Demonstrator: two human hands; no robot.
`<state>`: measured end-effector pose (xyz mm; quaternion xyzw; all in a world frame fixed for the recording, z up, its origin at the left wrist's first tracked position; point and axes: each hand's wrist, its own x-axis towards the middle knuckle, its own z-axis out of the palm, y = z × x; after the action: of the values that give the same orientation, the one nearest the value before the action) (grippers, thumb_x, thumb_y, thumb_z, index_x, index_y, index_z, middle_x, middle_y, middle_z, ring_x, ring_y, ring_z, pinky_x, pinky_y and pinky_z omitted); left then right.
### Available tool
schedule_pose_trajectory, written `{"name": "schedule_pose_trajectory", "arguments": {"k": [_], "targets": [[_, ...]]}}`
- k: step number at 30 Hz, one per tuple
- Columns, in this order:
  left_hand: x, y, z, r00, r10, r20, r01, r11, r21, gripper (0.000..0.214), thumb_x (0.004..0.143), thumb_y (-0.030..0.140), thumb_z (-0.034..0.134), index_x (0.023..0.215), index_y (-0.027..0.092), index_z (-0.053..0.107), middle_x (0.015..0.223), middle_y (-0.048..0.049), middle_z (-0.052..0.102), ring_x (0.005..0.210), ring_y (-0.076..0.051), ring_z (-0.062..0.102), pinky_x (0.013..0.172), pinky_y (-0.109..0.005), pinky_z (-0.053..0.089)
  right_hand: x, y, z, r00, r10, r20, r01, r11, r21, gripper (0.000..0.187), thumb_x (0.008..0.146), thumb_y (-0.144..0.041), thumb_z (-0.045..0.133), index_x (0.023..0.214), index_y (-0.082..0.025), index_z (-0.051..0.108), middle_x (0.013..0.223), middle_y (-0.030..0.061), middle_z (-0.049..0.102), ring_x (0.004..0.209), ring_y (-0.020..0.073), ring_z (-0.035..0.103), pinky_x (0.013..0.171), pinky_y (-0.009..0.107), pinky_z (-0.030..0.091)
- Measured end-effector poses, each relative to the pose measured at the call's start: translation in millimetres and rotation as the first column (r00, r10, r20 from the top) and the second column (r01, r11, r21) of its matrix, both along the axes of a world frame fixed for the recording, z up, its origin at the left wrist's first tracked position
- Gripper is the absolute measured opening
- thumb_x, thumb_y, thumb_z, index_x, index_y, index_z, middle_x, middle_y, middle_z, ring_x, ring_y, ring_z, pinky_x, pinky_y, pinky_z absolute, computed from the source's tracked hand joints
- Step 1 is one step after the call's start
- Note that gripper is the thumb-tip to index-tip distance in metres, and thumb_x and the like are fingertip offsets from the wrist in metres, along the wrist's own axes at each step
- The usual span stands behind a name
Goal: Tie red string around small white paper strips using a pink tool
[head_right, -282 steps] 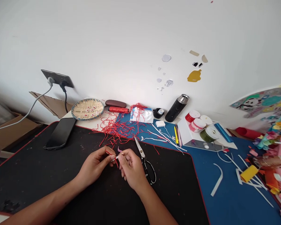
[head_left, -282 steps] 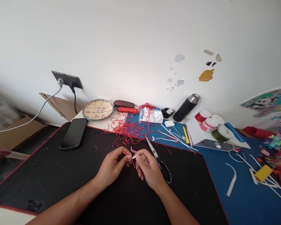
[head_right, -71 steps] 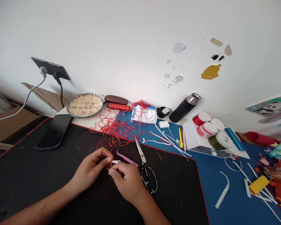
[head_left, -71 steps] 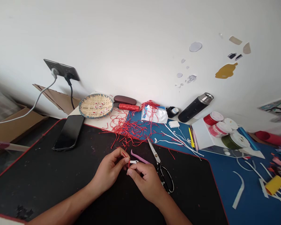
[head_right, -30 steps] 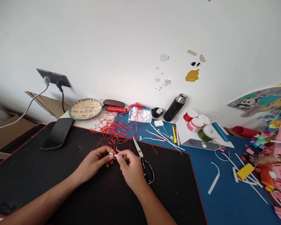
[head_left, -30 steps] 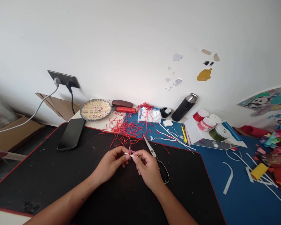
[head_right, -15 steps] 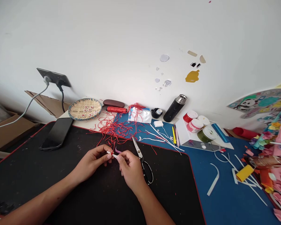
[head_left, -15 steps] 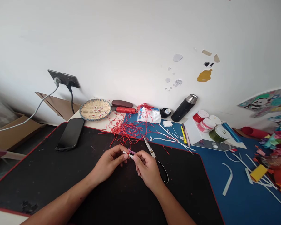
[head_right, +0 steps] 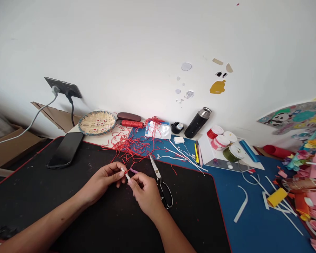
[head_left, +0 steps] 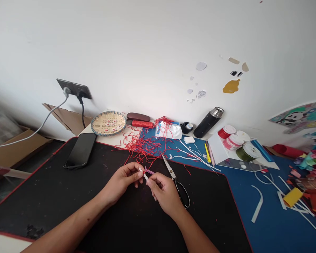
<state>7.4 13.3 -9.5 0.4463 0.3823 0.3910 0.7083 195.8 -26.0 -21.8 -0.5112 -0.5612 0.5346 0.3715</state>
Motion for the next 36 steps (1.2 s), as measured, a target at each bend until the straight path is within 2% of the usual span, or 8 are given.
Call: {"name": "schedule_pose_trajectory", "arguments": {"k": [8,15,19,22,26,30,33,36], "targets": [[-2,2,-1.8,1.0,0.012,0.023,-0.012,1.0,-0.014,0.028,0.084,0.042,0.079,0.089,0.017,0.069,0.071,-0.0017,0.065,0.067,-0.016,0.059,0.06,-0.025,0.046,-1,-1,1.0,1.0,0.013,-0.005,-0.013,1.0,0.001,0.035,0.097,-0.049,0.059,0.084,-0.018,0.066,0.056,-0.0054,0.05,0.048,0.0096,0.046,0.047,0.02,0.035],[-5,3,1.6,0.985,0.074,0.158,-0.059,0.993,-0.101,0.026,0.081,0.037,0.084,0.089,0.015,0.072,0.083,-0.0053,0.069,0.072,-0.016,0.061,0.059,-0.024,0.047,1,3,2.6,0.994,-0.111,0.002,0.11,0.992,0.056,0.038,0.097,-0.053,0.058,0.086,-0.018,0.066,0.059,-0.004,0.052,0.049,0.0109,0.048,0.048,0.022,0.037],[-6,3,2.3,0.976,0.069,0.207,-0.04,0.99,-0.137,0.026,0.081,0.037,0.084,0.088,0.015,0.071,0.085,-0.0054,0.071,0.07,-0.014,0.061,0.059,-0.023,0.046,5,9,12.9,0.971,-0.144,0.191,0.107,0.976,0.189,0.025,0.098,-0.041,0.059,0.093,-0.019,0.071,0.069,0.0001,0.062,0.059,0.0146,0.057,0.057,0.025,0.043],[-6,4,1.1,0.971,0.073,0.226,-0.038,0.988,-0.152,0.025,0.081,0.036,0.084,0.088,0.016,0.071,0.08,-0.0035,0.069,0.067,-0.013,0.061,0.058,-0.022,0.045,5,11,21.2,0.886,-0.122,0.447,-0.011,0.959,0.283,0.016,0.095,-0.03,0.063,0.106,-0.023,0.072,0.086,0.0029,0.07,0.073,0.0183,0.064,0.069,0.028,0.047],[-6,3,0.8,0.964,0.081,0.252,-0.033,0.981,-0.19,0.027,0.08,0.037,0.086,0.089,0.016,0.072,0.078,-0.0037,0.069,0.066,-0.013,0.06,0.057,-0.021,0.044,4,15,23.8,0.695,-0.09,0.714,-0.182,0.938,0.296,0.024,0.095,-0.024,0.064,0.119,-0.025,0.069,0.107,0.0061,0.07,0.09,0.0239,0.069,0.074,0.032,0.048],[-7,2,2.1,0.96,0.075,0.27,-0.018,0.978,-0.21,0.029,0.079,0.039,0.086,0.089,0.015,0.072,0.078,-0.0048,0.07,0.064,-0.013,0.059,0.056,-0.021,0.044,3,24,18.7,0.561,-0.094,0.823,-0.24,0.932,0.27,0.015,0.096,-0.023,0.063,0.108,-0.024,0.071,0.104,0.0061,0.069,0.085,0.0233,0.069,0.069,0.031,0.046],[-7,2,2.6,0.958,0.077,0.278,-0.016,0.976,-0.216,0.03,0.079,0.039,0.086,0.089,0.015,0.072,0.078,-0.0048,0.07,0.064,-0.013,0.059,0.055,-0.021,0.043,3,28,16.1,0.603,-0.101,0.791,-0.212,0.936,0.281,0.01,0.097,-0.022,0.06,0.099,-0.023,0.071,0.097,0.0043,0.069,0.079,0.0206,0.067,0.066,0.029,0.043],[-7,4,2.6,0.953,0.095,0.287,-0.027,0.972,-0.233,0.031,0.078,0.039,0.087,0.092,0.014,0.074,0.074,-0.0039,0.068,0.063,-0.012,0.059,0.055,-0.021,0.043,1,25,15.8,0.728,-0.095,0.679,-0.16,0.94,0.303,0.01,0.095,-0.023,0.062,0.091,-0.022,0.07,0.089,0.0021,0.067,0.075,0.0182,0.064,0.067,0.028,0.042]]}}
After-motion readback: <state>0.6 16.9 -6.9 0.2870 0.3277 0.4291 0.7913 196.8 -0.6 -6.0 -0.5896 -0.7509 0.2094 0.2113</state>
